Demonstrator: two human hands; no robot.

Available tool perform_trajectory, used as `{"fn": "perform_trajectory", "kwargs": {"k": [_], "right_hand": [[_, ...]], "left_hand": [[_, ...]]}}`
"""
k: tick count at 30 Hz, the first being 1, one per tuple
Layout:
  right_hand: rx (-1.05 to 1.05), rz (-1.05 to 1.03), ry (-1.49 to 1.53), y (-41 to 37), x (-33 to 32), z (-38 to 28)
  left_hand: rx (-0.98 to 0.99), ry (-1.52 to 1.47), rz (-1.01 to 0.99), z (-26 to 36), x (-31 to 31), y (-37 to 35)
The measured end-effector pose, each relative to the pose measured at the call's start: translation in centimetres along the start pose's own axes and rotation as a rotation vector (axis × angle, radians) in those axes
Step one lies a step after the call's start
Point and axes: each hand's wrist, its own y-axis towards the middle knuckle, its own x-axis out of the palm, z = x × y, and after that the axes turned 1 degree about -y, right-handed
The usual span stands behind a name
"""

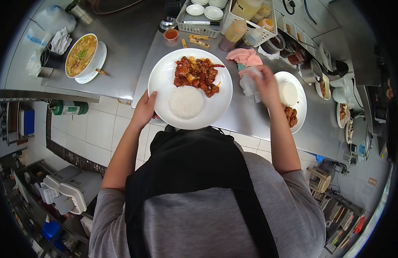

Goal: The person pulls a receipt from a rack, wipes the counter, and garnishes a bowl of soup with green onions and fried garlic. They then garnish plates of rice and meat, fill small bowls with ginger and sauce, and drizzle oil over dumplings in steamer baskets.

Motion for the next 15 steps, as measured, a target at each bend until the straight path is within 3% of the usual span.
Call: {"fn": "perform_trajectory", "kwargs": {"k": [2, 4, 5, 10, 15], "right_hand": [[-0.244, -0.073, -0.362, -1.4, 2.5, -0.6], [-0.391, -0.138, -0.448, -1.7, 4.4, -0.9], [-0.385, -0.129, -0.453, -1.5, 5.1, -0.7], [-0.52, -0.144, -1.032, -1.4, 7.8, -1.4], [-0.325, -0.184, -1.151, -3.1, 9.4, -4.1]], "left_hand": [[0.081, -0.006, -0.015, -0.7, 0.2, 0.3], [0.102, -0.007, -0.025, -0.9, 0.3, 0.5], [0.097, -0.024, -0.014, -1.1, 0.3, 0.6], [0.141, 0.023, 0.021, -1.2, 0.5, 0.9], [0.192, 0.029, 0.089, -1.7, 0.7, 0.8]]}}
